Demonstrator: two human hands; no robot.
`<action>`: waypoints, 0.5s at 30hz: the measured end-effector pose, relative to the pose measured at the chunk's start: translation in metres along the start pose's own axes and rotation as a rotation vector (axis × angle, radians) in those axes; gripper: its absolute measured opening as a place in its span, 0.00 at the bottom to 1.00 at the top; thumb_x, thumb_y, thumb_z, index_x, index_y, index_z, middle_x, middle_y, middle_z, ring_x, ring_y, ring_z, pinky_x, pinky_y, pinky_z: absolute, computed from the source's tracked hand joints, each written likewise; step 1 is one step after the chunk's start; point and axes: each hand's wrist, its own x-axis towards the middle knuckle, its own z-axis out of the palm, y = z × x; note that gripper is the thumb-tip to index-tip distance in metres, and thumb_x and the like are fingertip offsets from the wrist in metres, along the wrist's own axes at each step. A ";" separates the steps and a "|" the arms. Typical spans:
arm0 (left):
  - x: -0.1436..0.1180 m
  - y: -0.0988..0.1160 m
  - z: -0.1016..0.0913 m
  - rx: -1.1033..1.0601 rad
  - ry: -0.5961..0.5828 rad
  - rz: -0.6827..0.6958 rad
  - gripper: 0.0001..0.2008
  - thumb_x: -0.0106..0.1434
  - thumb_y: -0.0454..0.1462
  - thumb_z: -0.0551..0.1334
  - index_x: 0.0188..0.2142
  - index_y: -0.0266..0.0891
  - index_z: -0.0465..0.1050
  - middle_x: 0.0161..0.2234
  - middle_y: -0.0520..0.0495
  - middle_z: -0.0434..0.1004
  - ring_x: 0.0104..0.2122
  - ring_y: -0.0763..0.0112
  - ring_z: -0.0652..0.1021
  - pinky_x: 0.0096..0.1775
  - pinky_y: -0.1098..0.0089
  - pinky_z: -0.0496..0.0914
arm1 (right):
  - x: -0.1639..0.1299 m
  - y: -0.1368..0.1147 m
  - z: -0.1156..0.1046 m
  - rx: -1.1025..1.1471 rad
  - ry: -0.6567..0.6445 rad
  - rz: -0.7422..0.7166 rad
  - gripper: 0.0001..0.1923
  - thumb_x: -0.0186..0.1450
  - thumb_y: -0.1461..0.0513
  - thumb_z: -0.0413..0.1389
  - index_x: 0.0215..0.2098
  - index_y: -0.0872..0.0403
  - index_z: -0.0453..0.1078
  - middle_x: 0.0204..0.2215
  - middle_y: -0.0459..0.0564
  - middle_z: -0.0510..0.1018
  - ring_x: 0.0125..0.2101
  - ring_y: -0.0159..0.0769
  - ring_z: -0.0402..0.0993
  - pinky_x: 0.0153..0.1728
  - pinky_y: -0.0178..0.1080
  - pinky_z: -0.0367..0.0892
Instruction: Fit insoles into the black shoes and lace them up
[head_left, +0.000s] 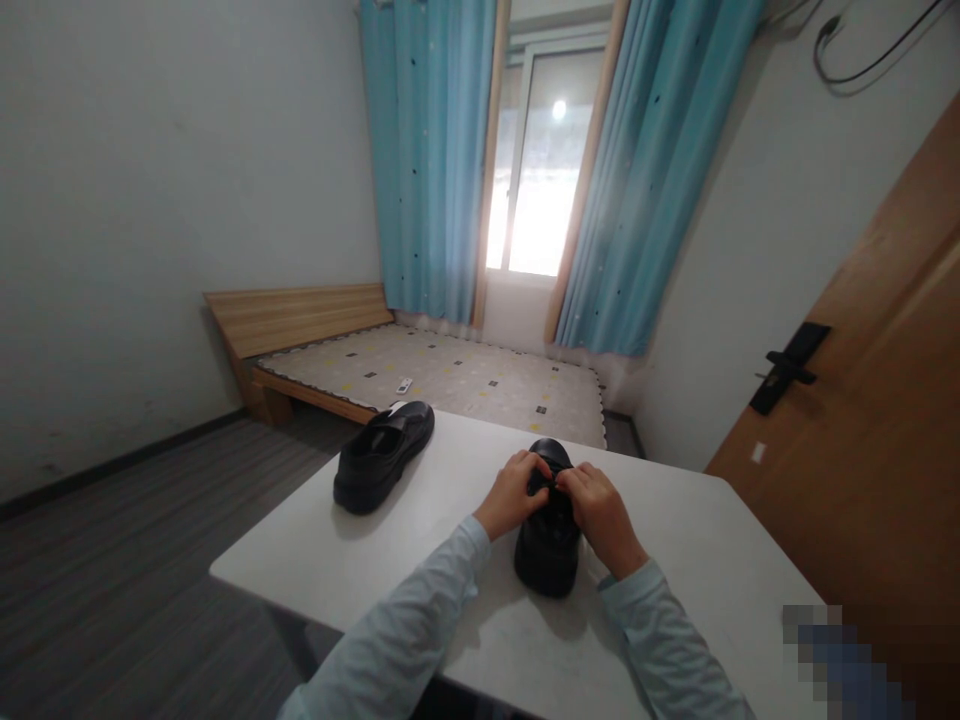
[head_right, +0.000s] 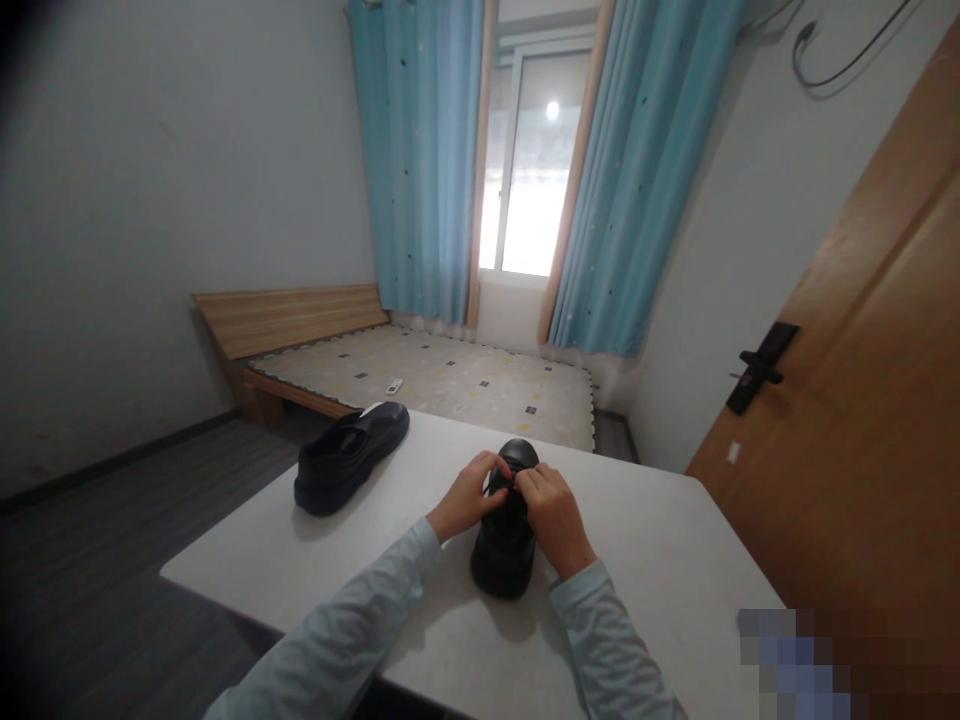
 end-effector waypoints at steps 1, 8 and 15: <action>0.000 0.000 0.000 -0.001 0.000 -0.001 0.09 0.50 0.28 0.58 0.33 0.39 0.66 0.35 0.48 0.68 0.40 0.65 0.69 0.44 0.65 0.64 | 0.000 0.000 -0.001 -0.007 -0.006 -0.010 0.11 0.65 0.68 0.47 0.28 0.55 0.67 0.25 0.50 0.71 0.31 0.39 0.64 0.32 0.39 0.60; 0.000 0.001 -0.001 0.000 0.005 -0.006 0.09 0.50 0.28 0.58 0.33 0.39 0.65 0.36 0.48 0.67 0.40 0.65 0.69 0.45 0.64 0.64 | 0.004 -0.007 -0.009 -0.129 -0.074 -0.088 0.10 0.65 0.68 0.47 0.39 0.56 0.69 0.31 0.54 0.72 0.35 0.41 0.65 0.35 0.41 0.62; -0.001 0.000 0.000 -0.027 0.022 -0.012 0.11 0.50 0.28 0.58 0.35 0.39 0.63 0.36 0.48 0.68 0.40 0.66 0.69 0.45 0.65 0.64 | 0.004 -0.007 -0.010 -0.183 -0.070 -0.072 0.10 0.64 0.70 0.47 0.34 0.56 0.70 0.30 0.54 0.71 0.35 0.42 0.64 0.34 0.40 0.61</action>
